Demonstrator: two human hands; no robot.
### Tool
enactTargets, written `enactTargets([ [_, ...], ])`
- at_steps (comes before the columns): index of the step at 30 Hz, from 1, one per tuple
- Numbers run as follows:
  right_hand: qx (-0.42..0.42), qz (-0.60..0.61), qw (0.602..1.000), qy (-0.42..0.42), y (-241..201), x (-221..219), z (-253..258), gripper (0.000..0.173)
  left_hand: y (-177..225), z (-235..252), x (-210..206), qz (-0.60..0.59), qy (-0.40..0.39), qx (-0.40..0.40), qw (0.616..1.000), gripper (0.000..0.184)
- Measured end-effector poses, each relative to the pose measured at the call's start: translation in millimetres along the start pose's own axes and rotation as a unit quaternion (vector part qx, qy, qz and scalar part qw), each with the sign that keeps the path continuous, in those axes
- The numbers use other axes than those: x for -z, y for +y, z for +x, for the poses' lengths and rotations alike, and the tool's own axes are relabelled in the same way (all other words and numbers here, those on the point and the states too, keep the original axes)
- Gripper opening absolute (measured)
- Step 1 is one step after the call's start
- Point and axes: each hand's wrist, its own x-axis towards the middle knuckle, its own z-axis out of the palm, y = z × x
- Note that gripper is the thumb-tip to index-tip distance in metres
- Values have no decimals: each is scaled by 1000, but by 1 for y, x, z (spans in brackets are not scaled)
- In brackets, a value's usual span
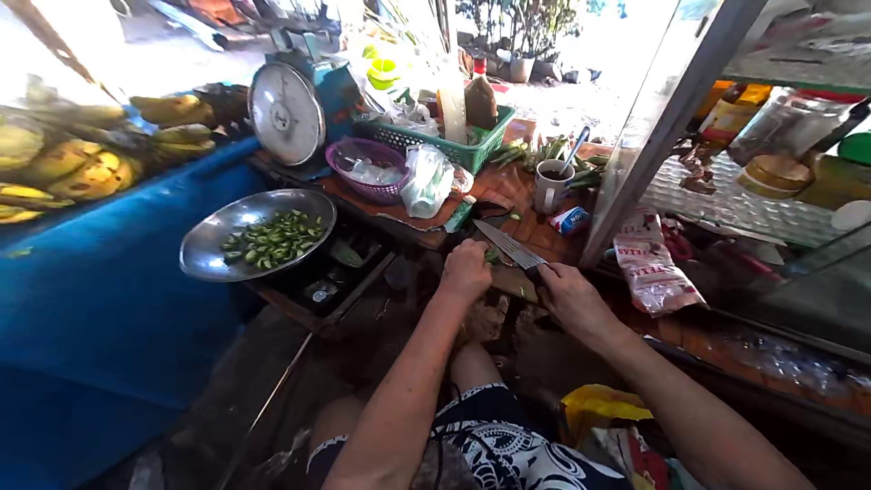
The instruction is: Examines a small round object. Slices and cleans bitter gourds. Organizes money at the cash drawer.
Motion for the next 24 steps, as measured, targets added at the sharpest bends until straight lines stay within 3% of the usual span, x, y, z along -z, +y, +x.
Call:
enactTargets([
  [4, 1, 19, 999, 46, -5, 9, -6, 38, 6, -5, 2, 5, -8, 4, 1000, 26],
  [10, -37, 152, 988, -3, -13, 26, -32, 42, 19, -11, 0, 55, -3, 13, 998, 27],
  [24, 25, 99, 994, 28, -14, 43, -80, 42, 34, -17, 3, 77, 16, 55, 995, 26],
])
